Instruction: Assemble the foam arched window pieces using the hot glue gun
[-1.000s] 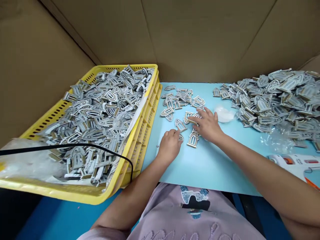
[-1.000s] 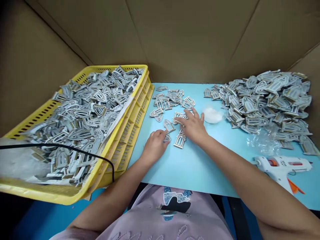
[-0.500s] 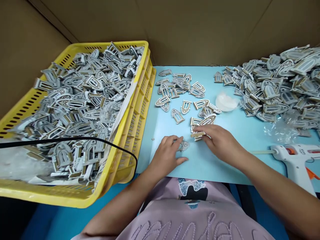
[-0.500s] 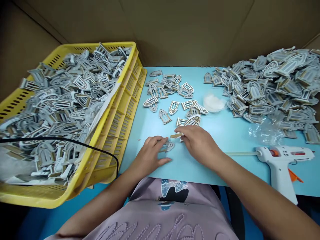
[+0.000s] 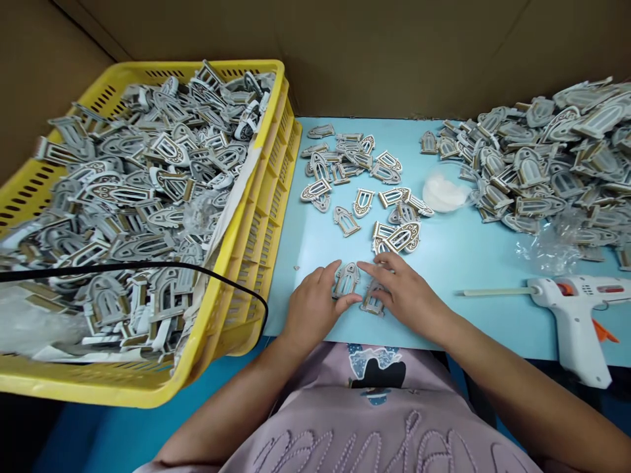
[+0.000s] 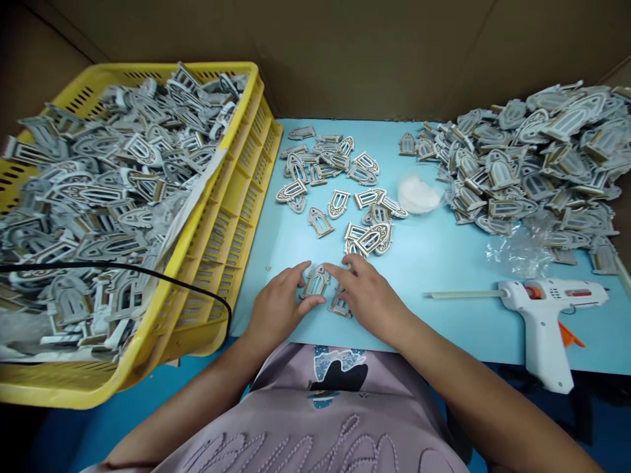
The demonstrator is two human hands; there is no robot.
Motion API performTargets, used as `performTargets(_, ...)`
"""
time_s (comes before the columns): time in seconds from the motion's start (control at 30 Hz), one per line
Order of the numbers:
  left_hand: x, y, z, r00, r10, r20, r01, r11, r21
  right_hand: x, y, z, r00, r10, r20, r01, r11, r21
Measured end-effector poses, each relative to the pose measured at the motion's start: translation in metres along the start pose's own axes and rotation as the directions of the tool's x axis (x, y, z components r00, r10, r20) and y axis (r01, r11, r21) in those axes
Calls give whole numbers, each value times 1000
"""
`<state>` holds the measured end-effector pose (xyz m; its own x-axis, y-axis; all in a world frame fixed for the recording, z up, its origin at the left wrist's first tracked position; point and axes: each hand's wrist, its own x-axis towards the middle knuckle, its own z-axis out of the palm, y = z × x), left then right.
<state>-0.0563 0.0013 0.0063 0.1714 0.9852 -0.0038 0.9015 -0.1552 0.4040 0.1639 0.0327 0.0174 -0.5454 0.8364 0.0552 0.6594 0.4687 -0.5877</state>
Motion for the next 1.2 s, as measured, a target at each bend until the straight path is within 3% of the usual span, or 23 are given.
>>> performTargets(0.07,-5,-3,-1,996,63,-61,-65,998,-25,6,2,-1,997,-22,-70,20,999,-30)
performTargets(0.13,-10,-5,0,974,199,-112,-203,978,-34,8,8,-2,990,-5,-138,-5,998,-70)
performTargets(0.2,-15,-4,3,934,338,-116,-344,938,-32,8,15,-2,983,33,-178,-54,992,-115)
performTargets(0.27,-18,-1,7,910,405,-88,-409,912,-25,8,18,1,982,59,-178,-88,984,-157)
performTargets(0.43,-13,10,15,937,338,-91,-339,941,5,18,18,10,986,103,-128,-133,957,-257)
performTargets(0.6,3,14,14,957,258,-129,-260,966,4,29,27,5,968,190,-162,-231,927,-296)
performTargets(0.83,17,11,17,956,253,-151,-254,967,7,10,22,-9,920,282,-272,-345,913,-219)
performTargets(1.07,13,9,17,949,281,-141,-283,959,5,-15,13,0,962,246,-115,-258,960,-105)
performTargets(1.2,11,9,17,943,294,-154,-297,955,7,-14,17,-9,981,186,-57,-192,973,-128)
